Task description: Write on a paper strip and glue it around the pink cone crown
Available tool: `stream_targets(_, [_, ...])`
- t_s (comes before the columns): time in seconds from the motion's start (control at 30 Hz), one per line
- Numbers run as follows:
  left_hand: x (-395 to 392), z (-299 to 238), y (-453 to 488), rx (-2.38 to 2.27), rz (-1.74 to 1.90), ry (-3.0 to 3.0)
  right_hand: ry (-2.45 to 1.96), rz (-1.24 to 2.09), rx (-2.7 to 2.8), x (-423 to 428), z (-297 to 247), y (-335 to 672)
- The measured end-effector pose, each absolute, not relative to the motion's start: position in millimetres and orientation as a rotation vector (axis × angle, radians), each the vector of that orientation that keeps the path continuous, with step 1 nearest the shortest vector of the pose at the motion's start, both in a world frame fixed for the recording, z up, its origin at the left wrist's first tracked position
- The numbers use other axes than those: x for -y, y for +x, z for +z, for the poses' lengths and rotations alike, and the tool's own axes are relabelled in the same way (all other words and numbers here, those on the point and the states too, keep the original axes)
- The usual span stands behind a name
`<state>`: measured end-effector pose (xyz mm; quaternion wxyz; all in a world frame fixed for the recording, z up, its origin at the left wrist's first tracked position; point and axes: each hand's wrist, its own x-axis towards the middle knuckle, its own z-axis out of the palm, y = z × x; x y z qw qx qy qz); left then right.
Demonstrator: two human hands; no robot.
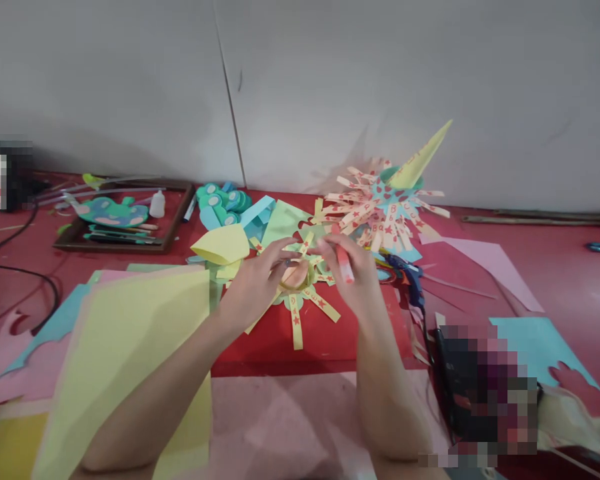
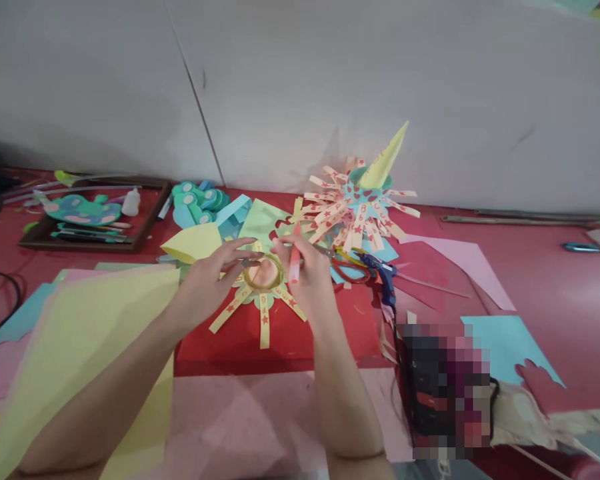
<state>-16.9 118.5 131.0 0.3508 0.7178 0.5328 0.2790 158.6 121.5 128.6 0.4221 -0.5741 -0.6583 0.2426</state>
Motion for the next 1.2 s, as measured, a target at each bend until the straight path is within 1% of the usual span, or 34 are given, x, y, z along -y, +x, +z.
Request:
stream_targets(0.1, [-116, 133, -15, -1.381, 0.726, 1.846, -1.454, 0.586, 1.693, -118, 124, 154])
stream_targets(0.27, [-117, 129, -14, -1.375, 0.682, 1.870, -1.364, 0.760, 1.831, -118, 121, 154])
stream_targets(0.4, [-115, 130, -14, -1.336, 0.711, 1.906, -1.340, 0.772, 1.799, -124, 117, 158])
stream_targets(0.6, [-115, 140, -23, -1.407, 1.058, 1.926, -1.279, 0.853, 1.521, -131, 115, 182])
stream_targets(0.73, [-129, 134, -38, -1.525, 1.348, 1.773, -1.189, 0.820, 1.221, -134, 117, 200])
stream_targets(0.87, [-145, 129, -56, -1.630, 1.435, 1.604, -1.162, 0.752, 1.000, -134, 119, 213])
stream_targets(0.93, [-150, 130, -60, -1.611, 1.368, 1.551, -1.157, 0.738, 0.959, -135, 120, 216])
stream_targets(1.07, [-150, 120, -49, -1.324, 0.977, 1.546, -1.158, 0.765, 0.920, -137, 120, 214])
stream_targets(1.13, [-147, 106, -36, -1.205, 0.916, 1.535, -1.155, 0.794, 0.921, -137, 119, 209])
stream_targets(1.2, [-144, 89, -22, -1.182, 0.943, 1.596, -1.153, 0.829, 0.944, -136, 119, 204])
